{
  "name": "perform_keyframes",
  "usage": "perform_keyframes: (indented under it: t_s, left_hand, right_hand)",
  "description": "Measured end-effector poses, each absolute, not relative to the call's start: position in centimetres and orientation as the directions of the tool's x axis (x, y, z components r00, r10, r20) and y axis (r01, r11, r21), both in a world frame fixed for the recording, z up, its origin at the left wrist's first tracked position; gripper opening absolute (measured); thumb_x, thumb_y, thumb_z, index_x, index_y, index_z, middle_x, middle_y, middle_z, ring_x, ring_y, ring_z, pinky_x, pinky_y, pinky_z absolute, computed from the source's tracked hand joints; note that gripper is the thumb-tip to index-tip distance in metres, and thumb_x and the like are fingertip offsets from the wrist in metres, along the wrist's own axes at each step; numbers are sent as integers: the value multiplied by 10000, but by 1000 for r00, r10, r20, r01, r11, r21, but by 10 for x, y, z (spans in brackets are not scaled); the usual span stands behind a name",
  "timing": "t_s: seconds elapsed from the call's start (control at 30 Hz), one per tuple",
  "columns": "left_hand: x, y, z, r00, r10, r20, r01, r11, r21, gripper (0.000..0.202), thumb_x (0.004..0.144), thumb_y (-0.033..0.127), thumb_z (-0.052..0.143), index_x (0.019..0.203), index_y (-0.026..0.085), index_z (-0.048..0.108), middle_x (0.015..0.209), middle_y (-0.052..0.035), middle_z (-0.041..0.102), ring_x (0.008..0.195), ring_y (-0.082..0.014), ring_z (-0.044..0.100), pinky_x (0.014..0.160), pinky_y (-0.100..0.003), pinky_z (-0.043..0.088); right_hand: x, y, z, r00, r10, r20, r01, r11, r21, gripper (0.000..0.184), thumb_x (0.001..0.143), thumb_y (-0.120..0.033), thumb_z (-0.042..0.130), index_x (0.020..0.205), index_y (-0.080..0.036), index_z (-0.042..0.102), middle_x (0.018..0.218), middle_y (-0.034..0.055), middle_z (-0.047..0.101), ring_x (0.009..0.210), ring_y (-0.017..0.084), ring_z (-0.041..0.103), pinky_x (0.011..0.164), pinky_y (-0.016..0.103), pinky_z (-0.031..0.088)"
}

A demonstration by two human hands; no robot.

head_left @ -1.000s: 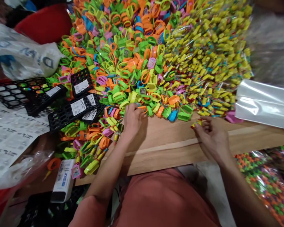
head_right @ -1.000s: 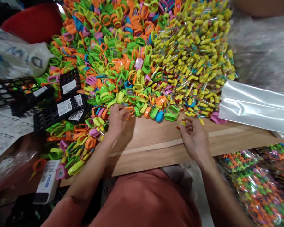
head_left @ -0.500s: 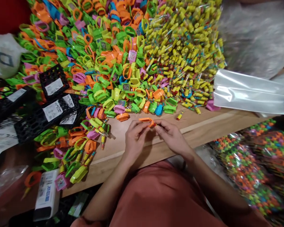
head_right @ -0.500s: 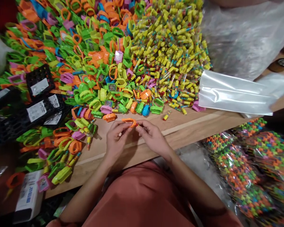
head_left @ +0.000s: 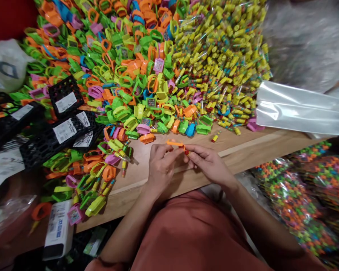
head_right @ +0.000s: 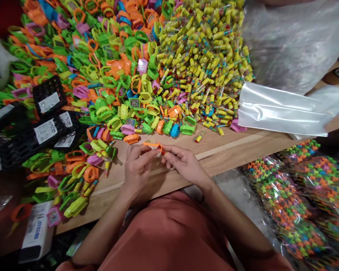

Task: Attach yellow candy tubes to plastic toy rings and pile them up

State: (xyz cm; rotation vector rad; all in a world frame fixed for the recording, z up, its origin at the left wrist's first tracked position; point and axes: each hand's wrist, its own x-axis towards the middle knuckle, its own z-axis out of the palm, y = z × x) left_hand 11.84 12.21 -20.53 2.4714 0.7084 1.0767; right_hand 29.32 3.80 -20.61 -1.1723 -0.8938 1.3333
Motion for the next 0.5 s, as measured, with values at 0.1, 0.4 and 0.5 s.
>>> perform_keyframes:
  t_s: [0.1,0.4,0.5]
  left_hand:
    - [118,121,-205,598,554,580,310,-826,470,307,970,80,534,1145,233,735,1003,-63,636,935,-194,527,829,-319,464]
    - [117,121,-205,653,542,529,290,-824,487,310,1005,170,496,1120,282,761,962,-80,642,930,-217,528,811,-343,461]
    - [117,120,-208,662,529,531,293,-834,467,305,994,141,514,1139,261,753,960,-80,645,932,-208,512,818,-327,444]
  right_hand:
    - [295,37,-209,49,988,-144,-260,-127,-957,506,934,-552,705,1260,-165,690,834,31,663,627,103,534,535,220,398]
    - [301,35,-206,26,984,-174,-179,-166,-970,503,952,-618,633,1123,-150,696,787,31,642,569,103,468,486,221,339]
    - [299,37,-206,61,981,-187,-130,-178,-975,475,954,-607,620,1071,-151,685,741,5,593,543,92,410,481,220,315]
